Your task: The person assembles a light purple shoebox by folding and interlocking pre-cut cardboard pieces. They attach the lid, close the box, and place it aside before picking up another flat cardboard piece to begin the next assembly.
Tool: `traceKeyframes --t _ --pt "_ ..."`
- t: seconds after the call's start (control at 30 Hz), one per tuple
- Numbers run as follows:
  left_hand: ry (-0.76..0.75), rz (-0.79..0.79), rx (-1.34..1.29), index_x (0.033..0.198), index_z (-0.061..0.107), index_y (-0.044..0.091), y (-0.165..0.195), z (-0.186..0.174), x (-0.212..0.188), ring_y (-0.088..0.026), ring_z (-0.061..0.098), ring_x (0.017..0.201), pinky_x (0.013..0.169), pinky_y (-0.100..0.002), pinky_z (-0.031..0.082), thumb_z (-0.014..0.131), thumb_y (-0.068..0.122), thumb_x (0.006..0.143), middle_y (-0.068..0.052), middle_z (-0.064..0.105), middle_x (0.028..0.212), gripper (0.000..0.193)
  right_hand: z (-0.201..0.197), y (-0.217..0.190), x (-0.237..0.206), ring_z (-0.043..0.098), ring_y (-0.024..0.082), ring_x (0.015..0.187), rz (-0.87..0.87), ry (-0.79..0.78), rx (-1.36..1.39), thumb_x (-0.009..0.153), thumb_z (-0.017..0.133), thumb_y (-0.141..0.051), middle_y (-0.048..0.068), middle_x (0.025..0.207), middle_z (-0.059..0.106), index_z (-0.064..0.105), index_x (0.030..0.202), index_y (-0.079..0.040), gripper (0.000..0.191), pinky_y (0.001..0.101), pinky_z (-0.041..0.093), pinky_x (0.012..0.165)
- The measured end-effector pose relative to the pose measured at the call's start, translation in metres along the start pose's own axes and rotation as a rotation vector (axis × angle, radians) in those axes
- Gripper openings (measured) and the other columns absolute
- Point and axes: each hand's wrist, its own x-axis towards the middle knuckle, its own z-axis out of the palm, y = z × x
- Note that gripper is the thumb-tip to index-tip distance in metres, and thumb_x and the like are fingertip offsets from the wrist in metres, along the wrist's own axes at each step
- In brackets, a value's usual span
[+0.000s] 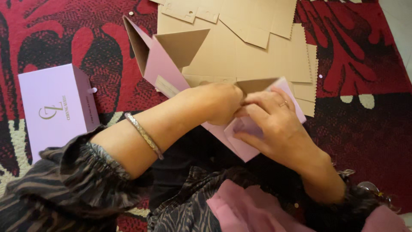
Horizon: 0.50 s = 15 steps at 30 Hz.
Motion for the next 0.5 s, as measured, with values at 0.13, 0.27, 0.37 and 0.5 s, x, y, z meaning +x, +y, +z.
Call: traceKeyframes --t 0.13,0.27,0.37,0.5 --pt "-0.151 0.009 0.054 0.106 0.076 0.006 0.009 -0.001 0.003 -0.034 0.074 0.094 0.078 -0.046 0.058 0.070 0.015 0.084 -0.016 0.075 0.099 0.025 0.002 -0.004 -0.006 0.053 0.035 0.112 0.034 -0.062 -0.011 0.076 0.082 -0.031 0.011 0.114 0.059 0.069 0.107 -0.009 0.040 0.0489 0.037 0.098" --pt "0.146 0.022 0.010 0.118 0.063 -0.002 0.022 0.005 0.000 -0.035 0.073 0.089 0.077 -0.046 0.055 0.077 0.021 0.080 -0.017 0.074 0.092 0.047 0.001 -0.002 -0.013 0.054 0.036 0.108 0.171 -0.116 -0.101 0.072 0.084 -0.036 0.012 0.106 0.061 0.067 0.107 -0.007 0.048 0.0497 0.038 0.094" --pt "0.276 0.089 0.164 0.136 0.041 -0.015 0.036 0.008 0.001 -0.032 0.074 0.079 0.073 -0.046 0.056 0.080 0.024 0.071 -0.014 0.074 0.085 0.085 0.003 0.004 -0.019 0.056 0.038 0.109 0.230 -0.101 -0.013 0.076 0.082 -0.035 0.016 0.113 0.063 0.061 0.123 -0.001 0.062 0.0503 0.038 0.094" --pt "0.547 0.140 0.314 0.147 0.039 -0.016 0.053 0.015 -0.009 -0.026 0.073 0.064 0.075 -0.043 0.056 0.078 0.024 0.071 -0.004 0.072 0.072 0.094 0.015 0.017 -0.028 0.060 0.036 0.107 0.298 -0.114 0.031 0.073 0.083 -0.030 0.015 0.108 0.067 0.066 0.118 -0.005 0.054 0.0518 0.038 0.094"
